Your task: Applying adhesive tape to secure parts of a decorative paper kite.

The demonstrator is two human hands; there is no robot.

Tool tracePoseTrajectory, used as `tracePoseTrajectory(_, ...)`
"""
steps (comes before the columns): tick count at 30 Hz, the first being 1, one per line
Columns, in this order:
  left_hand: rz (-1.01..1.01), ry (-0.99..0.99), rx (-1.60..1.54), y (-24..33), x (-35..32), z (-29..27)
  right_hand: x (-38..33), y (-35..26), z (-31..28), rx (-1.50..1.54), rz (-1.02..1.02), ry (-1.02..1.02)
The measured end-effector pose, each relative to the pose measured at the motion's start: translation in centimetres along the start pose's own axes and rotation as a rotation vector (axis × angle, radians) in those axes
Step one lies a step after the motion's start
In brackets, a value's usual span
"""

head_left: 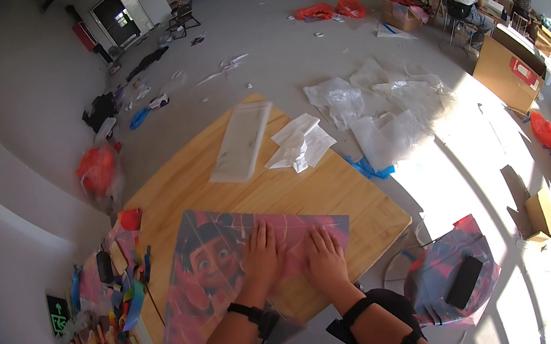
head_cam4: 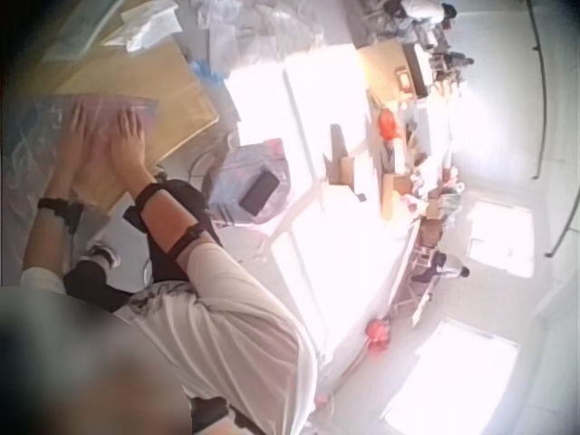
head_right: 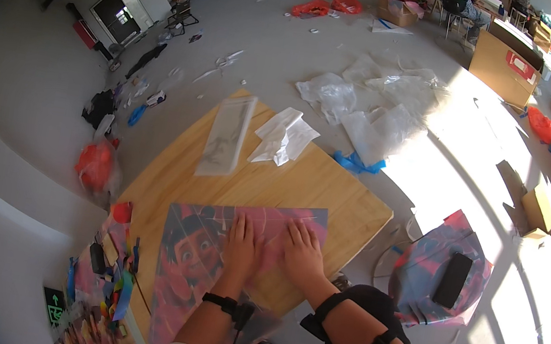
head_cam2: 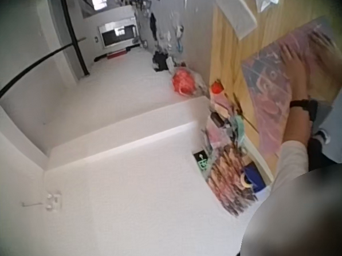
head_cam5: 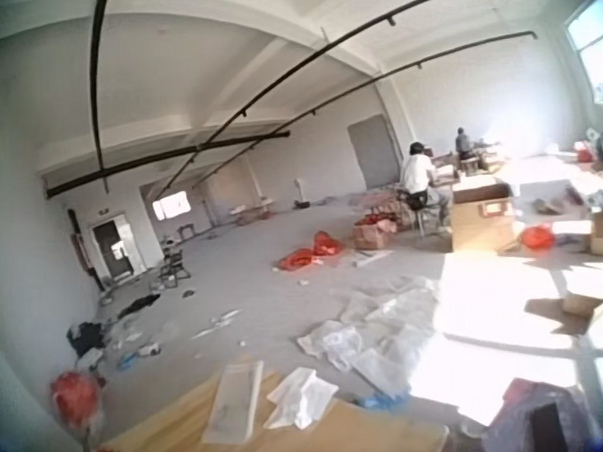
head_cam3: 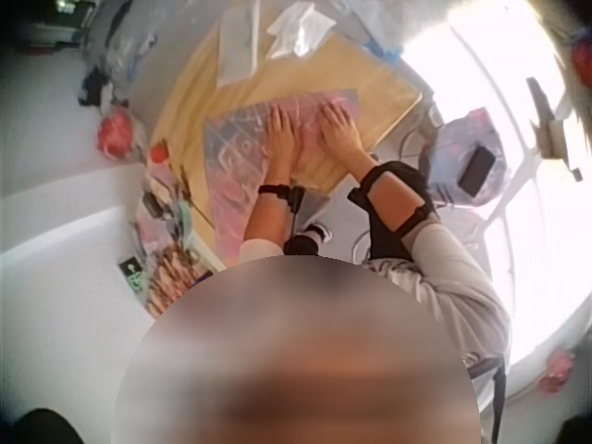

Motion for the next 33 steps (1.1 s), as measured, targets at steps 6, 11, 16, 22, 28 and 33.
tracePoseTrajectory(6, 0.009, 0.067, -0.221, 0.0, 0.2, 0.0, 0.9, 0.7, 0.2, 0.027, 0.021, 0.043)
tracePoseTrajectory(11, 0.053, 0.098, -0.187, 0.7, 0.5, -1.0, 1.5, 1.0, 0.6, 0.044, 0.029, 0.075)
tracePoseTrajectory(16, -0.008, 0.083, -0.082, 1.0, 0.5, -1.6, 1.8, 0.4, 0.1, 0.038, 0.100, 0.066)
tracePoseTrajectory(22, -0.017, 0.052, -0.078, 1.2, 0.7, -1.6, 1.5, 1.4, 0.6, 0.014, 0.093, 0.048)
tracePoseTrajectory(28, -0.029, 0.041, 0.010, 1.0, 0.8, -1.4, 1.3, 1.4, 0.8, 0.022, 0.089, -0.002)
tracePoseTrajectory(33, -0.093, 0.039, 0.018, 0.8, 1.0, -0.9, 1.5, 1.4, 0.2, 0.042, 0.091, 0.011)
Point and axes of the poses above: each hand's wrist, its own x-axis towards the middle knuckle, its own z-axis out of the palm, y = z × x, the point moved 2 cm from there along x, towards the middle knuckle, and after that the axes turned 12 degrees about -z, right-handed, at the moved point
